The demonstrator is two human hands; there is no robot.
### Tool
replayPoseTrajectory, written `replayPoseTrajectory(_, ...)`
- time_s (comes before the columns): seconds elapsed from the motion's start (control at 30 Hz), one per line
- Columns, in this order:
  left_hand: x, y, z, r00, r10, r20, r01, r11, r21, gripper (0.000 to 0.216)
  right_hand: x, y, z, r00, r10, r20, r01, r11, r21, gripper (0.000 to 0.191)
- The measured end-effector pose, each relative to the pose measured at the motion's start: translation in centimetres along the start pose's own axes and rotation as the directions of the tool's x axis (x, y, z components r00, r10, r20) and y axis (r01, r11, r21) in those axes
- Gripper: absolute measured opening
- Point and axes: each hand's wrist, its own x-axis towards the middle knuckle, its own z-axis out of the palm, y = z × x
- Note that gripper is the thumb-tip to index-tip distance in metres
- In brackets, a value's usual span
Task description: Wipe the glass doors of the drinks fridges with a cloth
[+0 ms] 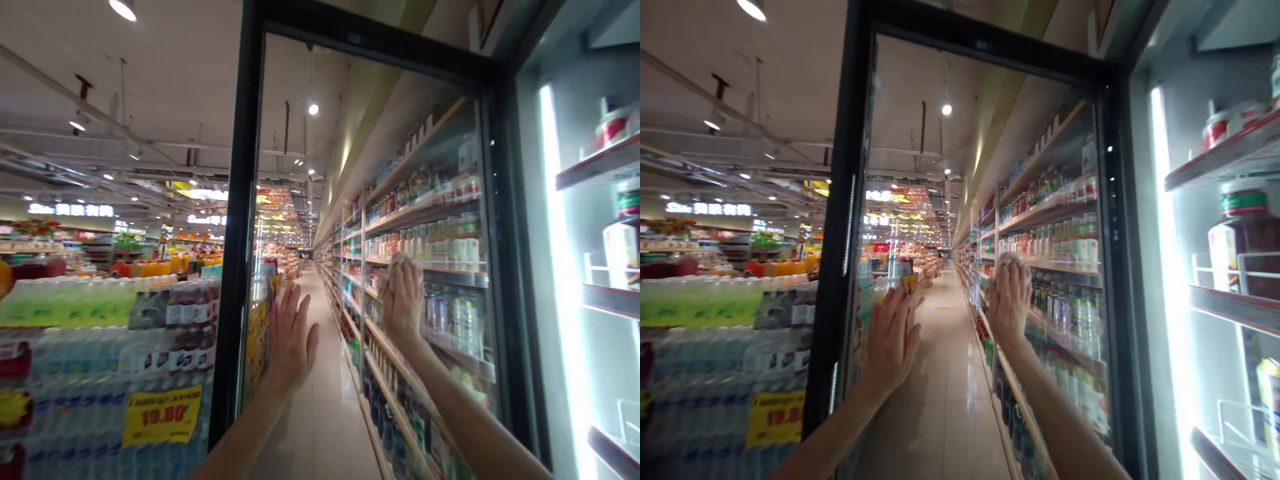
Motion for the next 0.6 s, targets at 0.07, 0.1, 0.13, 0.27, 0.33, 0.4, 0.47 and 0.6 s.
replayPoseTrajectory(0.07, 0.5, 2.1, 0.2, 0.999, 0.037, 0.017, -0.034, 0.982, -0.187, 0.053, -2.0, -2.2, 0.1, 0.977, -0.153, 0.149, 0.132, 0.981, 0.141, 0.061)
replayPoseTrajectory(0.1, 0.6, 3.3, 0.4, 0.997, 0.067, 0.047, -0.051, 0.96, -0.274, 0.051, -3.2, -3.4, 0.0, 0.957, -0.216, 0.196, 0.172, 0.96, 0.22, 0.061)
replayPoseTrajectory(0.13, 0.6, 4.4, 0.8, 0.992, 0.099, 0.079, -0.066, 0.937, -0.342, 0.05, -4.3, -4.3, -0.2, 0.943, -0.255, 0.213, 0.186, 0.936, 0.298, 0.061)
replayPoseTrajectory(0.27, 1.1, 6.3, 2.7, 0.98, 0.135, 0.147, -0.077, 0.936, -0.344, 0.054, -5.8, -3.4, -1.5, 0.959, -0.244, 0.147, 0.153, 0.876, 0.457, 0.058)
replayPoseTrajectory(0.33, 2.9, 4.8, 3.2, 0.976, 0.16, 0.148, -0.121, 0.962, -0.243, 0.049, -4.7, -1.1, -1.7, 0.982, -0.175, 0.07, 0.141, 0.93, 0.339, 0.055)
replayPoseTrajectory(0.4, 5.7, 2.2, 2.7, 0.977, 0.17, 0.126, -0.156, 0.981, -0.112, 0.041, -3.5, 1.0, -1.5, 0.992, -0.126, 0.006, 0.124, 0.984, 0.131, 0.054)
replayPoseTrajectory(0.47, 8.0, -0.3, 1.7, 0.994, 0.088, 0.058, -0.09, 0.995, 0.033, 0.038, -2.8, 2.2, -1.3, 0.992, -0.125, 0.019, 0.125, 0.992, -0.02, 0.053)
replayPoseTrajectory(0.6, 6.3, -1.3, 0.0, 0.994, 0.1, 0.038, -0.104, 0.985, 0.139, 0.039, -3.1, 2.5, -1.3, 0.985, -0.157, 0.067, 0.163, 0.983, -0.084, 0.053)
